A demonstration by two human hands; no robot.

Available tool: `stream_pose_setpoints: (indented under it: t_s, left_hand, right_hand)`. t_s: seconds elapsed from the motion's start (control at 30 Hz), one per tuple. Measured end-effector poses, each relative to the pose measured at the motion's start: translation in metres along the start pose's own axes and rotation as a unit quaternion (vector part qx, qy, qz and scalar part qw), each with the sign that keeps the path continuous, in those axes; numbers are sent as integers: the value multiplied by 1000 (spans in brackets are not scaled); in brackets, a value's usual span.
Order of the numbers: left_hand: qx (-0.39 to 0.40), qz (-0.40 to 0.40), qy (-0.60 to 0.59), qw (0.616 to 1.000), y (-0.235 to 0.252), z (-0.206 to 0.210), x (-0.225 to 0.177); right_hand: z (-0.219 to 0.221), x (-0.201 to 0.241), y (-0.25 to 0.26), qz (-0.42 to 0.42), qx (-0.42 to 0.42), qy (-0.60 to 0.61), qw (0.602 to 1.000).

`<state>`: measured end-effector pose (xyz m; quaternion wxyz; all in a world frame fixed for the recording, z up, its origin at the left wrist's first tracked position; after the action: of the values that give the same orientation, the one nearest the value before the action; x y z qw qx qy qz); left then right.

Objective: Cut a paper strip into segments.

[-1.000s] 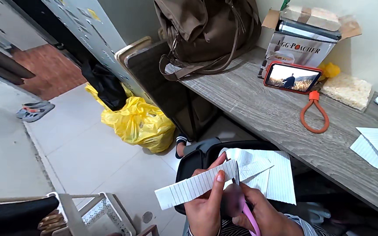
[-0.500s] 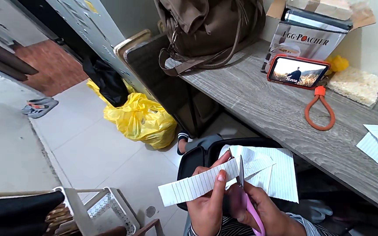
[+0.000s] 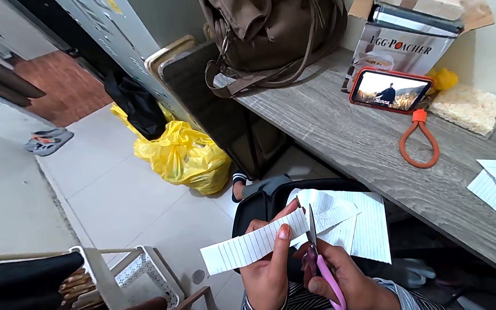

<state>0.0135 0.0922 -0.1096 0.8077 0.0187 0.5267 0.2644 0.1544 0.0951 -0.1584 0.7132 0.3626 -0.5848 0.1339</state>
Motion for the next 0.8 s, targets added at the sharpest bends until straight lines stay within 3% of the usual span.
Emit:
stream_pose_setpoints:
  t_s: [0.57,0.8]
  left_hand:
    - [-21,1,15,1000,-4,0,-1]
    - [-27,-16,-2,1000,-7,1,-1]
  right_hand:
    - [0,1,-3,42,-53,49,997]
    - [3,-1,-1,25,3,6,1000]
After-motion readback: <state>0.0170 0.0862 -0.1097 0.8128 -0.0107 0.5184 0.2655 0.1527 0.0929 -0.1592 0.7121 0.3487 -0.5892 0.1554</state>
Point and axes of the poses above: each hand's wrist, its own y-axis towards the middle knuckle, its own z-axis out of the palm, x = y × z, the point moved 5 cm from there along y, towards the middle knuckle, and after that the axes turned 3 degrees about -z, right-handed, at the moved point
